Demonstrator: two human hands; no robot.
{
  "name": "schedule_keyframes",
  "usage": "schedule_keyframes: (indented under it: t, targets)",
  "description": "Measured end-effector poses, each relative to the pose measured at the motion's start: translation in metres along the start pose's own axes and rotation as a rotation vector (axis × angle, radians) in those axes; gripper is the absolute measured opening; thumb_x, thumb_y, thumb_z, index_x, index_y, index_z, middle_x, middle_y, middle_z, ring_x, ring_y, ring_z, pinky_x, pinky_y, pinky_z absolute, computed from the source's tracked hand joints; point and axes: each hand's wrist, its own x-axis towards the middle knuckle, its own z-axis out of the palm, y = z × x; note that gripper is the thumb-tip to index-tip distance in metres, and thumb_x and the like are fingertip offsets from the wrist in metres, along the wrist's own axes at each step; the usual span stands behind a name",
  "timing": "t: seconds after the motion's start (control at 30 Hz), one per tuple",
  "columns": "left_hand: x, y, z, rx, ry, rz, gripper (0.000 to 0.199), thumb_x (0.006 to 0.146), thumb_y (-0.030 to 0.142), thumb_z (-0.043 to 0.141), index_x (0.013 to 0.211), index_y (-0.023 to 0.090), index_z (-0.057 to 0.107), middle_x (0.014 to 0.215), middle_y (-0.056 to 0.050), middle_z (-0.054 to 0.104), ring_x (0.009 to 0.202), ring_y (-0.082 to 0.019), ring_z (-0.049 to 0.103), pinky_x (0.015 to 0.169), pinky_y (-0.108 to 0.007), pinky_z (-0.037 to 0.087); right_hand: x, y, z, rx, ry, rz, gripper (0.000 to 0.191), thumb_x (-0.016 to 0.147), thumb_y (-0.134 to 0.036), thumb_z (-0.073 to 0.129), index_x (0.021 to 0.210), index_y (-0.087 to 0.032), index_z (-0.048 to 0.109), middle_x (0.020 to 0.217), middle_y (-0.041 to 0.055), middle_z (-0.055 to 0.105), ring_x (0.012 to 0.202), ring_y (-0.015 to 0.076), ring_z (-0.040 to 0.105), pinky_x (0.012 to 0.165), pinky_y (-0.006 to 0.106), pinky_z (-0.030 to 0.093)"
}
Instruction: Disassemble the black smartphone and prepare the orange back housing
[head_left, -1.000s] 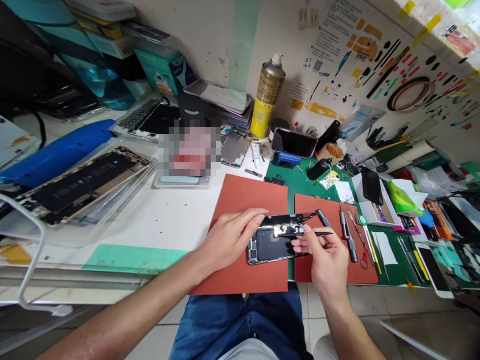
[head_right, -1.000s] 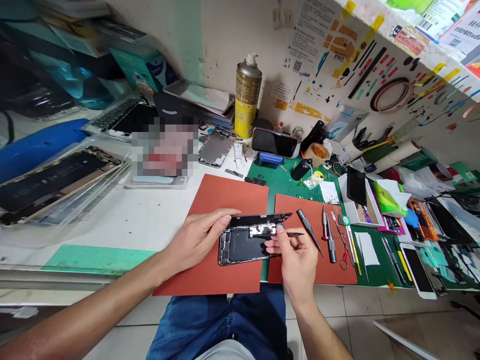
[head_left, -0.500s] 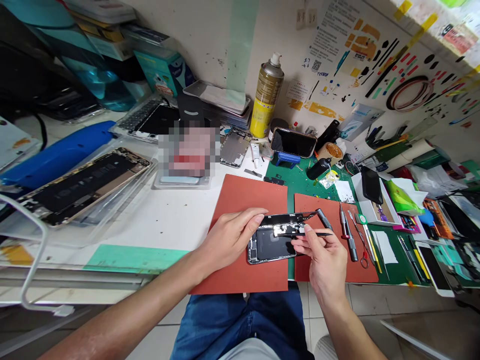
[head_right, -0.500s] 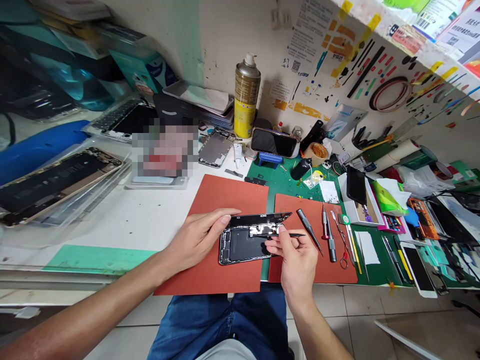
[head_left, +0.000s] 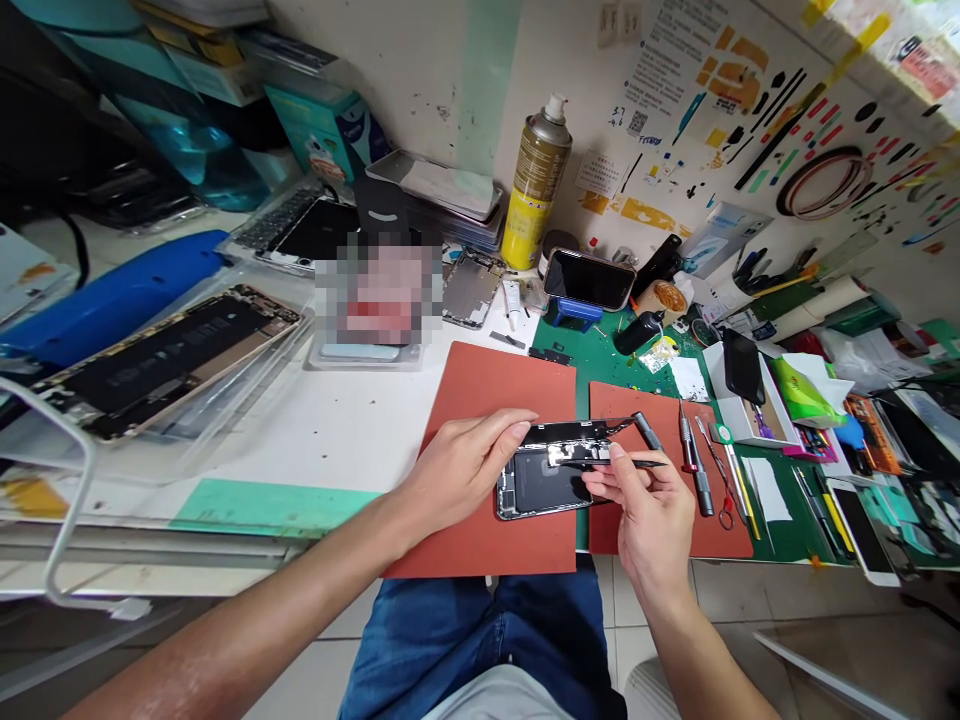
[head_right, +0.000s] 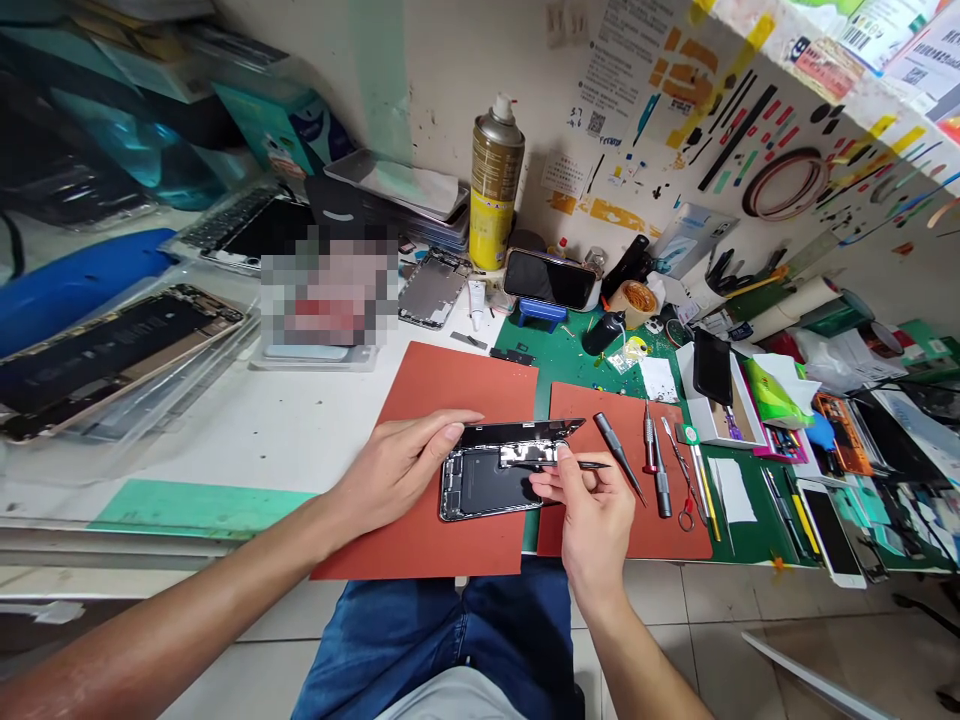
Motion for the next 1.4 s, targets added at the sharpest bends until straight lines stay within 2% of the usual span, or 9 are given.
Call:
schedule_keyframes:
  t: [0.3, 0.47, 0.57, 0.7, 0.8, 0.93, 1.17, 1.3, 1.4]
  targets:
    - [0.000, -0.001, 0.001, 0.011, 0.007, 0.010, 0.045, 0.118, 0.039, 0.036, 0.126, 0.019, 0.075, 0.116, -0.004, 0.085, 0.100, -0.021, 0.083, 0.089, -0.030, 0.064, 0.004, -0.003, 0.005, 0.069, 0.066, 0.117, 0.050, 0.065, -0.047, 0.105, 0.083, -0.014, 0.072, 0.070, 0.0058, 0.079, 0.061, 0.0261, 0.082, 0.061, 0.032, 0.073]
    - [0.000, 0.000, 0.000, 0.001, -0.004, -0.011, 0.046, 0.118, 0.042, 0.036, 0.126, 0.021, 0.075, 0.114, -0.004, 0.086, 0.098, -0.022, 0.083, 0.088, -0.032, 0.065, 0.002, -0.011, -0.001, 0.056, 0.047, 0.083, 0.047, 0.072, -0.047, 0.102, 0.088, -0.014, 0.073, 0.072, 0.0073, 0.081, 0.065, 0.0260, 0.084, 0.065, 0.032, 0.074]
    - [0.000, -0.001, 0.000, 0.002, -0.007, -0.020, 0.045, 0.117, 0.043, 0.036, 0.126, 0.022, 0.075, 0.115, -0.004, 0.086, 0.099, -0.022, 0.083, 0.090, -0.032, 0.065, -0.003, -0.012, -0.014, -0.015, -0.038, -0.055, 0.035, 0.087, -0.044, 0.093, 0.094, -0.017, 0.073, 0.079, 0.0071, 0.083, 0.074, 0.0258, 0.086, 0.072, 0.034, 0.074]
    - [-0.001, -0.002, 0.000, 0.017, -0.001, -0.010, 0.044, 0.117, 0.043, 0.038, 0.127, 0.021, 0.075, 0.115, -0.003, 0.086, 0.097, -0.023, 0.083, 0.087, -0.033, 0.065, -0.007, -0.006, -0.036, -0.282, -0.190, -0.483, 0.007, 0.102, -0.028, 0.077, 0.106, -0.022, 0.075, 0.104, 0.0075, 0.086, 0.089, 0.0251, 0.087, 0.083, 0.037, 0.075]
    - [-0.001, -0.002, 0.000, 0.018, 0.000, -0.008, 0.044, 0.118, 0.044, 0.038, 0.127, 0.021, 0.074, 0.114, -0.003, 0.086, 0.096, -0.022, 0.083, 0.086, -0.032, 0.064, -0.005, -0.002, -0.044, -0.491, -0.302, -0.749, 0.016, 0.103, -0.014, 0.072, 0.114, -0.025, 0.075, 0.108, 0.0051, 0.086, 0.094, 0.0239, 0.087, 0.085, 0.035, 0.074]
    - [-0.001, -0.002, 0.000, 0.019, -0.002, -0.009, 0.045, 0.117, 0.045, 0.038, 0.126, 0.022, 0.074, 0.113, -0.003, 0.086, 0.095, -0.022, 0.083, 0.087, -0.032, 0.064, 0.001, -0.008, -0.038, -0.620, -0.347, -0.951, 0.022, 0.101, -0.007, 0.071, 0.116, -0.024, 0.072, 0.104, 0.0043, 0.086, 0.090, 0.0204, 0.087, 0.082, 0.027, 0.073]
    - [-0.001, -0.001, 0.000, 0.020, -0.004, -0.018, 0.044, 0.117, 0.045, 0.038, 0.126, 0.023, 0.075, 0.114, -0.002, 0.086, 0.097, -0.022, 0.083, 0.087, -0.032, 0.064, 0.004, -0.017, -0.029, -0.737, -0.400, -1.081, 0.013, 0.106, -0.011, 0.068, 0.113, -0.022, 0.069, 0.098, 0.0063, 0.086, 0.087, 0.0187, 0.086, 0.081, 0.024, 0.071]
    - [0.000, 0.000, 0.001, 0.019, -0.008, -0.027, 0.044, 0.117, 0.045, 0.038, 0.126, 0.023, 0.075, 0.113, -0.002, 0.086, 0.096, -0.023, 0.083, 0.088, -0.033, 0.065, 0.005, -0.022, -0.026, -0.770, -0.423, -1.086, 0.011, 0.108, -0.013, 0.066, 0.111, -0.023, 0.070, 0.097, 0.0056, 0.086, 0.088, 0.0196, 0.086, 0.081, 0.025, 0.071]
    - [0.000, -0.001, 0.001, 0.015, -0.012, -0.029, 0.043, 0.117, 0.044, 0.038, 0.127, 0.023, 0.074, 0.113, -0.003, 0.086, 0.096, -0.023, 0.083, 0.090, -0.034, 0.065, 0.006, -0.030, -0.023, -0.805, -0.490, -1.098, 0.015, 0.107, -0.013, 0.065, 0.112, -0.024, 0.073, 0.096, 0.0050, 0.085, 0.086, 0.0207, 0.086, 0.079, 0.028, 0.073]
